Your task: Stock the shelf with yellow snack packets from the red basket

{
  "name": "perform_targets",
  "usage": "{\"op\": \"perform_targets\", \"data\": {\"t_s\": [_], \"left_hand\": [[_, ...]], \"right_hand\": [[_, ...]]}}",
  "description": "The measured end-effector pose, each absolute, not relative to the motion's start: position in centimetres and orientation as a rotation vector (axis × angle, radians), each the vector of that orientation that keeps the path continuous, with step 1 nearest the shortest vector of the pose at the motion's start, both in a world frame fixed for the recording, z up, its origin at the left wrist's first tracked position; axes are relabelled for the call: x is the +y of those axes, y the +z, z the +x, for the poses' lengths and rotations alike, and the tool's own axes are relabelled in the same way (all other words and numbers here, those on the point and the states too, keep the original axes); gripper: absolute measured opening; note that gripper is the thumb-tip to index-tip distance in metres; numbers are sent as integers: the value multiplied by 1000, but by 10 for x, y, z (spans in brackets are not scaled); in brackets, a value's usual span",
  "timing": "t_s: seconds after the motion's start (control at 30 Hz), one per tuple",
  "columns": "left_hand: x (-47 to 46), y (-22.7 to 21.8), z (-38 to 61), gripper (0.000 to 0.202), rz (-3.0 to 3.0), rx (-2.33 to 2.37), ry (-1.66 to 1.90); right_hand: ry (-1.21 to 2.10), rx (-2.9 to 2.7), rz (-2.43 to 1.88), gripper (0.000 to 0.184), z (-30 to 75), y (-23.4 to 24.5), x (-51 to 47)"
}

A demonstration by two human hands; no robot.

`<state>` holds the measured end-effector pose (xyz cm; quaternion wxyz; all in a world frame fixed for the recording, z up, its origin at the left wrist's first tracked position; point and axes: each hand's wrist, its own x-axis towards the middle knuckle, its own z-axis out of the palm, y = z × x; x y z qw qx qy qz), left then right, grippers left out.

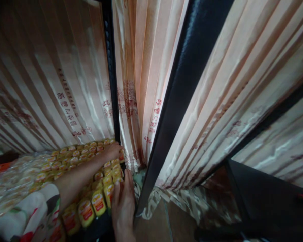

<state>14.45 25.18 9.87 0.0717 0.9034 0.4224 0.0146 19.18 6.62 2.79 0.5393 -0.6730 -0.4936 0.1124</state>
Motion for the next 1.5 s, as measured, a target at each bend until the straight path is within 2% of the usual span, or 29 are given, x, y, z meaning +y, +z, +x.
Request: {"op": "perform_targets", "data": {"t_s": [0.2, 0.37, 0.53, 0.67, 1.03, 1.27, 1.5], "left_hand": [[246, 101, 145, 34, 2721, 1325, 23], [237, 109, 143, 33, 2706, 1374, 115], [216, 113, 132, 28, 2673, 1361, 222], [188, 114, 117, 20, 2685, 1084, 166], [125, 113, 96, 23, 2844, 897, 138], [119, 127, 94, 33, 2680, 1033, 204], [122, 131, 96, 19, 2475, 1025, 256]], "right_hand": [[58, -1222, -1640, 45, 179, -10, 25], [19, -1274, -1633, 46, 176, -31, 8], [-17, -1279, -1697, 45, 178, -35, 5], [-45, -1285, -1745, 46, 176, -35, 9], [-227, -1319, -1788, 43, 182, -49, 15], [-181, -1224, -1762, 44, 177, -35, 18], [-77, -1184, -1700, 46, 175, -5, 36]]}}
